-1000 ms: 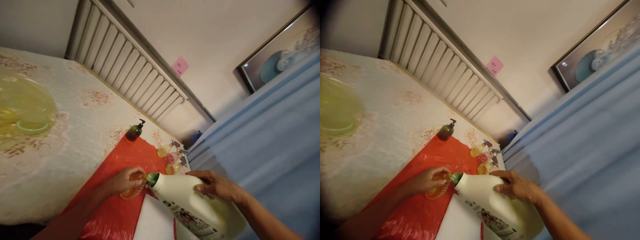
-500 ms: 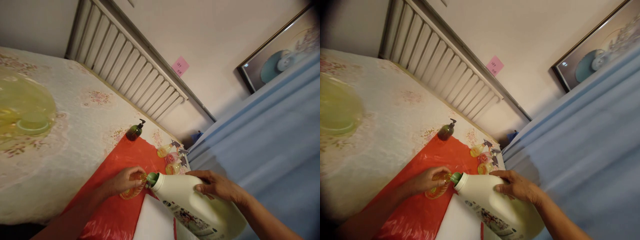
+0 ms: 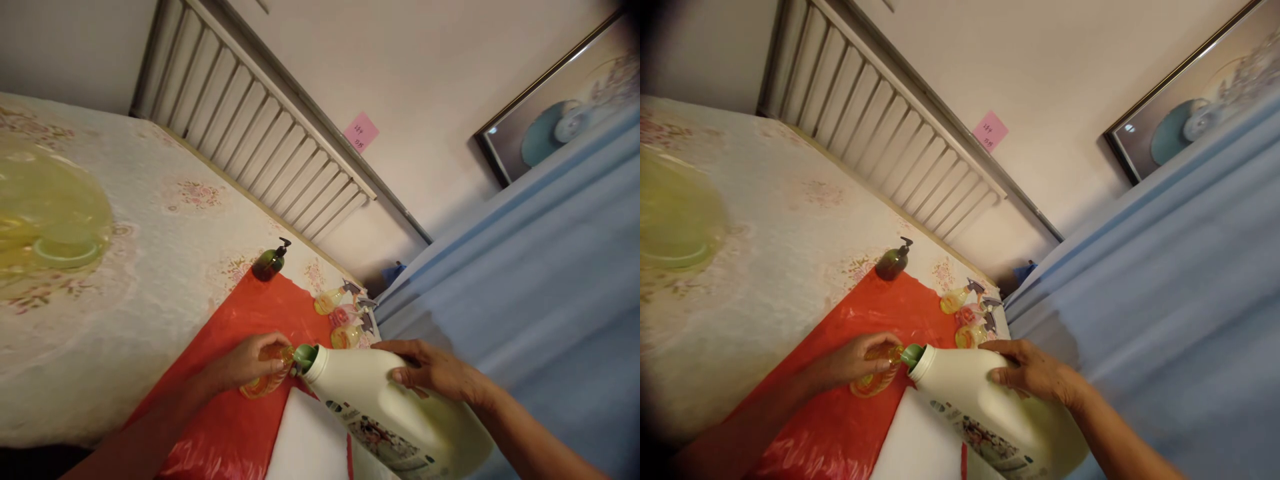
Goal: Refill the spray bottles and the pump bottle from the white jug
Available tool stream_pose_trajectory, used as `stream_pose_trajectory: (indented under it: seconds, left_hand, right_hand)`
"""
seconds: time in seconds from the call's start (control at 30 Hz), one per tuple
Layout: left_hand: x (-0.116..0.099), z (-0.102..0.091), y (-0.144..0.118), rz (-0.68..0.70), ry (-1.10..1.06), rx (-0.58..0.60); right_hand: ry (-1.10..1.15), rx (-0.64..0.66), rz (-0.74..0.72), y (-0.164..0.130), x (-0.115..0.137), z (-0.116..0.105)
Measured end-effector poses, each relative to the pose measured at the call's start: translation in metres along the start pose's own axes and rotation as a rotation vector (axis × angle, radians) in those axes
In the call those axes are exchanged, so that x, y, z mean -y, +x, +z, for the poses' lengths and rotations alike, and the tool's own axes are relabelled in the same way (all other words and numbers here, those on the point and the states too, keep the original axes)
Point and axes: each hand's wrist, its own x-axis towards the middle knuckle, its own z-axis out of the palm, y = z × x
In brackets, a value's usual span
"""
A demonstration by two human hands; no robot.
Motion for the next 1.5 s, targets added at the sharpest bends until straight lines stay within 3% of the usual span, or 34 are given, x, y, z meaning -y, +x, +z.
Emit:
stream_pose_trajectory:
  seconds: [1.5]
  left_hand:
    - [0.0065, -0.0003, 0.0018, 0.008, -0.002, -0.006]
  right_hand:
    - [-0.029, -0.01, -0.002, 0.0006, 0.0017, -0.0005]
